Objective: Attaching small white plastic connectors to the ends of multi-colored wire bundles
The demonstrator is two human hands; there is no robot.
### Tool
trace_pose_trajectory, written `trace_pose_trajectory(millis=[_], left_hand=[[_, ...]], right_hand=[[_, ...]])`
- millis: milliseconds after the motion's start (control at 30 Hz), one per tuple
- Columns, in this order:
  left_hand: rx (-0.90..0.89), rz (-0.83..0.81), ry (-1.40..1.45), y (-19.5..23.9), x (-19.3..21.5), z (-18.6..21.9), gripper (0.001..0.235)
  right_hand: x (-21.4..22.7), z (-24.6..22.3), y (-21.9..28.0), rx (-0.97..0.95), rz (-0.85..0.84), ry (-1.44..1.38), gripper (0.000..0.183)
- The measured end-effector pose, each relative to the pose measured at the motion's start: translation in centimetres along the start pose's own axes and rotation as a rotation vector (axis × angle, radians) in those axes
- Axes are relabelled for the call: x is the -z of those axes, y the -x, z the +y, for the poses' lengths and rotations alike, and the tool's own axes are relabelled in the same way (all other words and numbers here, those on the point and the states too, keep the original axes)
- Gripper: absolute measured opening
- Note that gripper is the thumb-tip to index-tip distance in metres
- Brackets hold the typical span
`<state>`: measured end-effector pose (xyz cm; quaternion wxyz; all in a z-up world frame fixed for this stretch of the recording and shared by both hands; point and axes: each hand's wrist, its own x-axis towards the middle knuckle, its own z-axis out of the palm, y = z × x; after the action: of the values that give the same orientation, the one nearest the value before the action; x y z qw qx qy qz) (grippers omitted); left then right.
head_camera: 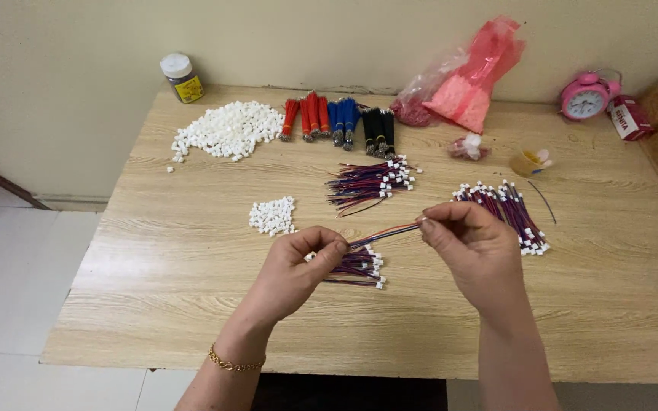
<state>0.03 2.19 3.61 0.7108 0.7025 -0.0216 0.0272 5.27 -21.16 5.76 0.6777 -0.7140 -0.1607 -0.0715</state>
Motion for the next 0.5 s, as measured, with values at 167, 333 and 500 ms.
trace_pose_trajectory(millis=[167, 333, 500], left_hand=[[0.028, 0.025, 0.007, 0.1, 0.6, -0.2, 0.013], [0.044, 0.045, 0.013, 0.1, 0.3, -0.3, 0.012], [-0.021, 0.041, -0.261, 0.4, -0.4, 2.3, 0.012]], right_hand=[[0.4, 0.0, -0.1, -0.072, 0.089, -0.014, 0.018], [0.1, -0.1, -0.4, -0.091, 0.102, -0.01, 0.021], [-1.7, -3.2, -0.1, 0.483, -0.096, 0.819, 0.01]])
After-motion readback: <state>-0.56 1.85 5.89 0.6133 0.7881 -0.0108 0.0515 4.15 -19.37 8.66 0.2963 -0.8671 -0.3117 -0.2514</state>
